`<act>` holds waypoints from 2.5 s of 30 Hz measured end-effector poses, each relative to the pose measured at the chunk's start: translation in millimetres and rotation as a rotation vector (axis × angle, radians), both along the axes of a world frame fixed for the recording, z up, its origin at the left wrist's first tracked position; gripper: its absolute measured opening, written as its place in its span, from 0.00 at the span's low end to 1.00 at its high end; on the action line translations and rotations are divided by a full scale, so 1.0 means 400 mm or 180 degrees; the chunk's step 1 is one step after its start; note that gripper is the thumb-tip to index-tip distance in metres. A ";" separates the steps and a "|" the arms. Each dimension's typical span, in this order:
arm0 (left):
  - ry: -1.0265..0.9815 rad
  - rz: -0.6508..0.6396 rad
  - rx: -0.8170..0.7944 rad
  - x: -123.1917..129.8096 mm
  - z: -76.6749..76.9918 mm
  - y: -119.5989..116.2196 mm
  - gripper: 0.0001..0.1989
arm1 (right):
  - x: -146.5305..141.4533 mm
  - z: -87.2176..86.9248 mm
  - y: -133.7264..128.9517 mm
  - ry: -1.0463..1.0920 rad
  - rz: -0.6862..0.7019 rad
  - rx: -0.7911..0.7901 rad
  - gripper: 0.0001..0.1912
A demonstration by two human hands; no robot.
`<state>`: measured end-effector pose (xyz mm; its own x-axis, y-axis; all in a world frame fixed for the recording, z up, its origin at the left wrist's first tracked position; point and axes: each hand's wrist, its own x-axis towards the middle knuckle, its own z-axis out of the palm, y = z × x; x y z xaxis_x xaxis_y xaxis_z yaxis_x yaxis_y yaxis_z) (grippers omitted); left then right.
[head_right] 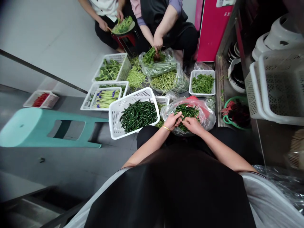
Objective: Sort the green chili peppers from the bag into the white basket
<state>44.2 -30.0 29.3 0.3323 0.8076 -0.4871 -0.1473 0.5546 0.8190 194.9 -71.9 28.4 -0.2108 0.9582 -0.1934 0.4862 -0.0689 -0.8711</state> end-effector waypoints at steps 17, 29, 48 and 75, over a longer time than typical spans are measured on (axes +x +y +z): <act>-0.0908 -0.0331 -0.0275 -0.101 0.020 0.034 0.13 | 0.113 -0.112 0.101 -0.2011 0.0065 -0.0521 0.14; 0.0595 -0.0324 0.0472 -0.035 -0.003 0.019 0.10 | 0.116 -0.114 0.098 -0.0458 -0.0540 -0.0618 0.12; -0.1464 0.0278 -0.0612 -0.150 -0.017 0.069 0.17 | 0.077 -0.026 0.150 -0.2743 0.0284 -0.0019 0.24; -0.0390 0.0268 -0.0552 -0.092 0.001 0.073 0.10 | 0.080 -0.033 0.160 -0.2414 0.0224 0.0158 0.16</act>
<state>7.6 -0.7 29.6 0.3325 0.7428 -0.5811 -0.2916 0.6670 0.6857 226.9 -7.7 15.3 -0.0983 0.9588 -0.2666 0.9544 0.0149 -0.2981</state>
